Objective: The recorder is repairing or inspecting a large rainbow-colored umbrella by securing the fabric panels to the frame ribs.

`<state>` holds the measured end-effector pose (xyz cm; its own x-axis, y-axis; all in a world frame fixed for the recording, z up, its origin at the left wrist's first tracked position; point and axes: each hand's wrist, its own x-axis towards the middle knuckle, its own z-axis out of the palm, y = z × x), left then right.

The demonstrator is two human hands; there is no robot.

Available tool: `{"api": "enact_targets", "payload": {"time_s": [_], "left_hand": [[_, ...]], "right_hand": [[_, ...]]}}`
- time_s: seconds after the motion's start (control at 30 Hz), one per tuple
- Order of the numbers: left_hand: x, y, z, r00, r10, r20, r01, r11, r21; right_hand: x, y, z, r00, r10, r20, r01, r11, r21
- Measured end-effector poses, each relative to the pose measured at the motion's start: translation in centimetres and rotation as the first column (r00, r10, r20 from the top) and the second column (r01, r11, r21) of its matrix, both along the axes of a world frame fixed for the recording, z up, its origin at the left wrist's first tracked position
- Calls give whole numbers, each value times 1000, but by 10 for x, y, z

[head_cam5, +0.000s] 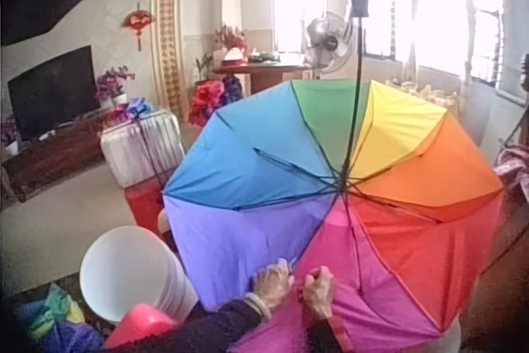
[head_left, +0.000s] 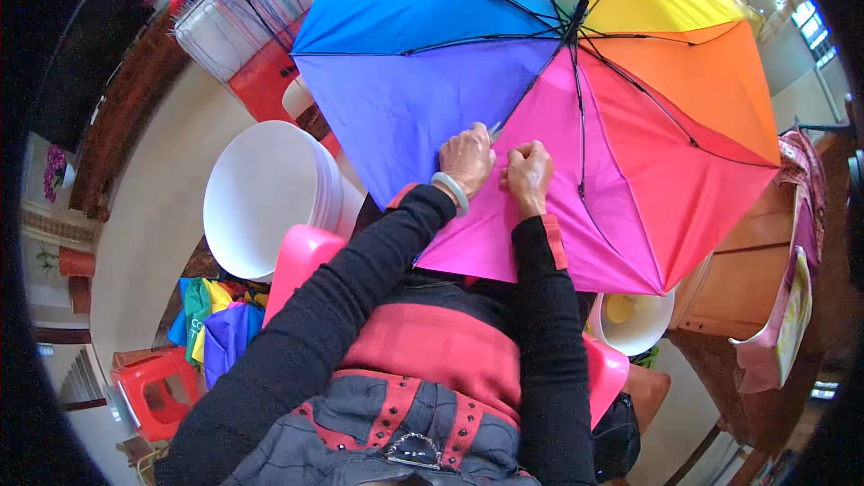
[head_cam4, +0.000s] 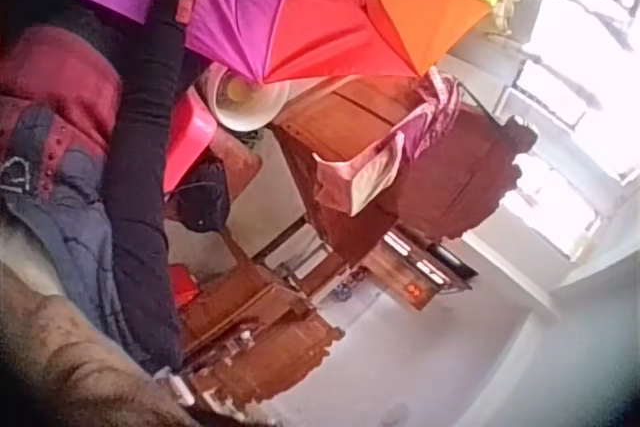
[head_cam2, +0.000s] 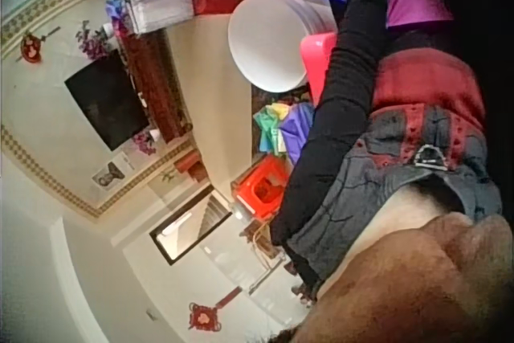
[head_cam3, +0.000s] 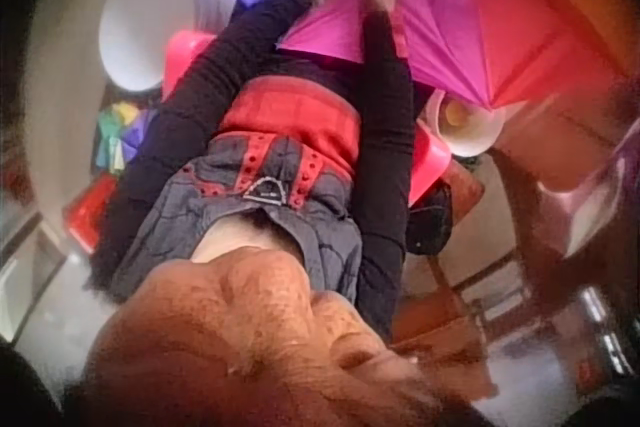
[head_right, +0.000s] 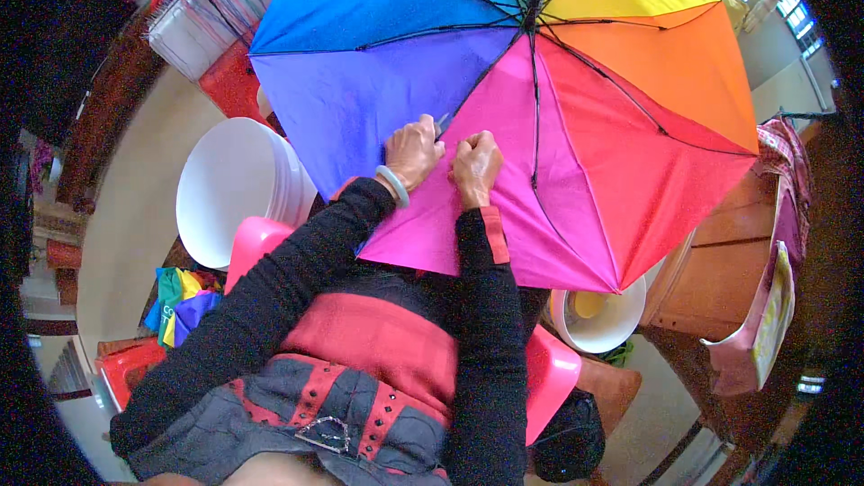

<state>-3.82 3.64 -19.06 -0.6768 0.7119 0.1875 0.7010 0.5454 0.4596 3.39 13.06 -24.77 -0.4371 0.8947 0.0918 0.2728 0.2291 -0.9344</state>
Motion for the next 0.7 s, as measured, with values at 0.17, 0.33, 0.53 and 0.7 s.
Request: {"api": "enact_targets", "payload": {"time_s": [0.17, 0.33, 0.53, 0.7], "left_hand": [[2, 3, -5, 996, 76, 36, -77, 997, 9], [-2, 1, -5, 993, 101, 55, -101, 995, 11], [-12, -3, -6, 993, -117, 28, 107, 969, 223], [-23, -5, 0, 911, -291, 294, 183, 921, 343]], "right_hand": [[15, 4, 15, 999, -32, -4, 32, 999, -22], [35, 16, 52, 988, -121, -96, 116, 991, -63], [37, 10, 83, 846, -52, -531, -207, 885, -417], [32, 5, 84, 665, -72, -743, -498, 699, -513]]}}
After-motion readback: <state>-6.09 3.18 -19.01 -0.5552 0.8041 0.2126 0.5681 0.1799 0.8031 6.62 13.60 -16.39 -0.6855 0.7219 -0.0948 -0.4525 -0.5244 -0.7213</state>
